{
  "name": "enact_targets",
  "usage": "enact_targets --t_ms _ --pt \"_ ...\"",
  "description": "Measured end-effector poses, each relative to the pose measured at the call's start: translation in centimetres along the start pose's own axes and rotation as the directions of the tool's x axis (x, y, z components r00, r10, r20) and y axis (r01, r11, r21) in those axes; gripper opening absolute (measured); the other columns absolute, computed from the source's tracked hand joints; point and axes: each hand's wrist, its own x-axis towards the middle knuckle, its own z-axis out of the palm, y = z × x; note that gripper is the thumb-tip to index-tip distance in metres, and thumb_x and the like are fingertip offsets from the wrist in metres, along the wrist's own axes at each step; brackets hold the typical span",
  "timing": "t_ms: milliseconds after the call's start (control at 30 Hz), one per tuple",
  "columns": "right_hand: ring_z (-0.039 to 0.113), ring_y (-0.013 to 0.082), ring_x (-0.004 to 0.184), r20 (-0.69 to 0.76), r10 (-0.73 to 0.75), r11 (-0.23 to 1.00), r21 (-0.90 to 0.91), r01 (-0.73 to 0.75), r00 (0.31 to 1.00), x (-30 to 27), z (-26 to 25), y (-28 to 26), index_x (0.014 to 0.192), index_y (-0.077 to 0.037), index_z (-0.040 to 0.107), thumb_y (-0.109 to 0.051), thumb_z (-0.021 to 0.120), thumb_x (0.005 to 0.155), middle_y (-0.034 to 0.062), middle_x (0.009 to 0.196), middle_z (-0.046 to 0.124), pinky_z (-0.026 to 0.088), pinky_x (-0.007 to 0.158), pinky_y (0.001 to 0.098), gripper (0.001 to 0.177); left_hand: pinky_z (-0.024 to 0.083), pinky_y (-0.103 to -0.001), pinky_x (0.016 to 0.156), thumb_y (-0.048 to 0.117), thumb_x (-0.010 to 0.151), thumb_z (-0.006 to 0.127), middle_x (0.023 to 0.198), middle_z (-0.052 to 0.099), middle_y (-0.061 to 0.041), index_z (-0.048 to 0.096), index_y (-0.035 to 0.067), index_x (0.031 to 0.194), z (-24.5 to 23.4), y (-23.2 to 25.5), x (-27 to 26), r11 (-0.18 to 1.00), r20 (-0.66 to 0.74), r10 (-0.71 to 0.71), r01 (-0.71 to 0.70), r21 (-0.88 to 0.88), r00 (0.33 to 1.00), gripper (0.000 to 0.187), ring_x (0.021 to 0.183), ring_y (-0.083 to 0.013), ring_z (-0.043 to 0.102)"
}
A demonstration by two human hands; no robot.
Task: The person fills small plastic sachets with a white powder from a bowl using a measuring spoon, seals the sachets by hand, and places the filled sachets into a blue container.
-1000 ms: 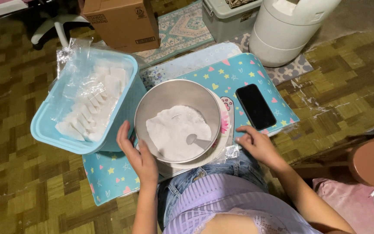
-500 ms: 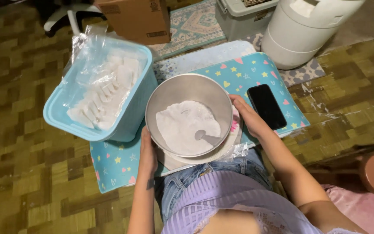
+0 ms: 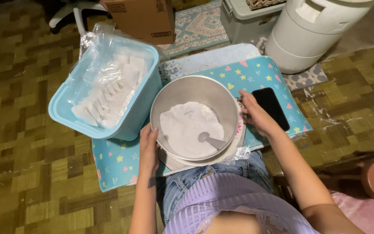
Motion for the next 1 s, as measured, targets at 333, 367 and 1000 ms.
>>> enact_targets --t_ms 333,367,1000 --pt "0.073 0.0314 0.069 0.121 -0.047 0.692 -0.712 0.12 0.992 5.8 -1.8 -2.3 0.119 -0.005 0.068 0.002 0.059 0.088 0.0174 0.107 0.072 0.06 0.063 0.0423 0.034 0.045 -0.059 0.095 0.051 0.09 0.059 0.142 0.037 -0.017 0.049 0.004 0.144 -1.2 -1.3 0.5 1.0 0.028 -0.011 0.011 -0.006 1.0 0.073 0.124 -0.039 0.048" --pt "0.072 0.0301 0.068 0.141 0.001 0.733 -0.673 0.095 0.99 5.4 -2.0 -3.1 0.12 -0.003 0.068 0.007 0.051 0.086 0.02 0.107 0.072 0.061 0.061 0.0397 0.039 0.045 -0.06 0.096 0.051 0.09 0.059 0.142 0.037 -0.017 0.049 0.003 0.144 -1.1 -0.9 0.3 1.0 0.023 -0.012 0.012 -0.011 1.0 0.072 0.125 -0.0396 0.047" --pt "0.061 0.0179 0.055 0.212 0.079 0.849 -0.527 0.045 0.974 8.2 -3.0 -1.4 0.097 0.004 0.073 -0.013 0.057 0.093 0.0166 0.069 0.072 0.05 0.057 0.0278 0.023 0.039 -0.064 0.098 0.047 0.091 0.056 0.145 0.037 -0.013 0.049 0.005 0.144 -0.3 1.1 -1.1 0.999 0.022 -0.027 0.028 -0.028 0.999 0.068 0.129 -0.0331 0.041"
